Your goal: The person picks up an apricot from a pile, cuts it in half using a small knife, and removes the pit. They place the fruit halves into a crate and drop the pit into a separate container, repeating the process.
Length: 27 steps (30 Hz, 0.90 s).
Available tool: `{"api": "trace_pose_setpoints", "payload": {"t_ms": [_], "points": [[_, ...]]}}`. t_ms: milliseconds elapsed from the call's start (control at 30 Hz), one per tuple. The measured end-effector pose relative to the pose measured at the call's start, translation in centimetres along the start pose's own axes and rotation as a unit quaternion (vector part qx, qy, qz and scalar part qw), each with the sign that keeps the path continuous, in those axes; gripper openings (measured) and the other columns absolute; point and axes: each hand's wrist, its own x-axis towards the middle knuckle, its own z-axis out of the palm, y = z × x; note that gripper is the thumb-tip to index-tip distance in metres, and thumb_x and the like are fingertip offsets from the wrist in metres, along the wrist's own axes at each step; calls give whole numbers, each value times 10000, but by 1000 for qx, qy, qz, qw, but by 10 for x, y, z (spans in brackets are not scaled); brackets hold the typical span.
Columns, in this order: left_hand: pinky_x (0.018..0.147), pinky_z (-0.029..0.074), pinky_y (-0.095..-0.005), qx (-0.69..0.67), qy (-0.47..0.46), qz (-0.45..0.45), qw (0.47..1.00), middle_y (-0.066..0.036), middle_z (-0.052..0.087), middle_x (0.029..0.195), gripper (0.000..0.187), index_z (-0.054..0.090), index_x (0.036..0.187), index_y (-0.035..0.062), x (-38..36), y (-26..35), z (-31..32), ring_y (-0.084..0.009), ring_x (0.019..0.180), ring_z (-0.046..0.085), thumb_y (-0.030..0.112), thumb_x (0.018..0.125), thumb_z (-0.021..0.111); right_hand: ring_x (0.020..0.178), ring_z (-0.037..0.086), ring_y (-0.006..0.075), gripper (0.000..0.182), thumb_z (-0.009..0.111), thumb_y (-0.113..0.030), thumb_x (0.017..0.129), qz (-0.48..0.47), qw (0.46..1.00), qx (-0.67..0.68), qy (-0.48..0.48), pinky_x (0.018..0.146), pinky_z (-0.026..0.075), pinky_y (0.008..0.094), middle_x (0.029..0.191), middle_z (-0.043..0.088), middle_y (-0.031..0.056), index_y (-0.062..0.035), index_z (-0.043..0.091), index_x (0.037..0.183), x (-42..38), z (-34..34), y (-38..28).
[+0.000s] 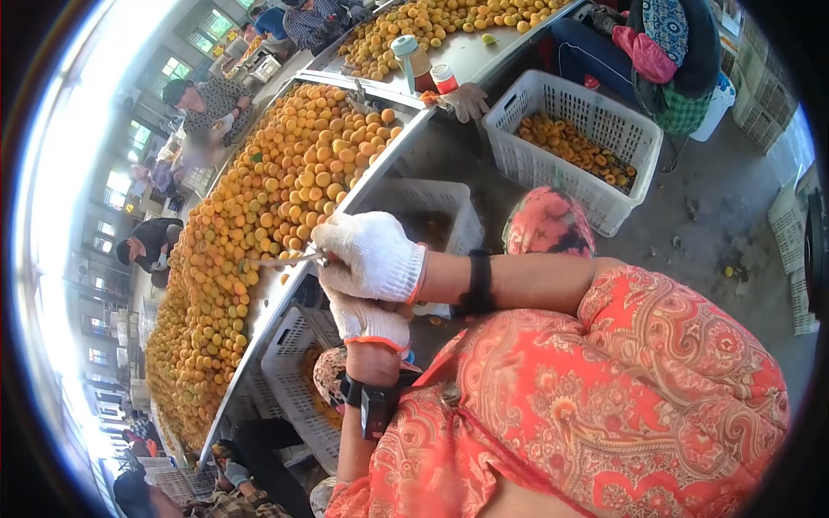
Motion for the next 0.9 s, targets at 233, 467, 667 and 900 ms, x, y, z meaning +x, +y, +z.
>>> {"api": "trace_pose_setpoints", "payload": {"t_ms": [233, 467, 667, 900], "points": [[333, 228, -269, -21, 67, -70, 995, 32, 245, 423, 587, 426, 609, 166, -1, 4, 17, -137, 335, 276, 700, 838, 508, 619, 564, 139, 81, 643, -164, 859, 162, 925, 344, -12, 551, 462, 308, 704, 598, 18, -83, 642, 866, 8, -1, 15], [536, 377, -292, -104, -24, -34, 994, -48, 537, 830, 504, 556, 921, 44, 7, 13, -11, -176, 649, 457, 528, 893, 419, 601, 482, 32, 213, 653, -197, 915, 204, 862, 458, 70, 519, 397, 242, 639, 525, -28, -28, 592, 800, 12, -5, 11], [608, 541, -345, -138, 74, 40, 987, -62, 668, 1072, 451, 598, 1199, 125, -5, 10, 14, -236, 923, 664, 478, 942, 486, 716, 553, 42, 268, 665, -241, 940, 98, 980, 139, -100, 609, 466, 222, 789, 628, 8, 8, 648, 1038, 0, 4, 7], [442, 403, -280, -127, 73, 57, 988, -144, 592, 912, 501, 556, 1126, 29, -10, 18, -1, -243, 718, 571, 492, 941, 514, 623, 623, 154, 364, 690, -371, 906, 89, 932, 350, 40, 566, 474, 317, 689, 629, 91, -11, 636, 897, 6, 4, 8]]}}
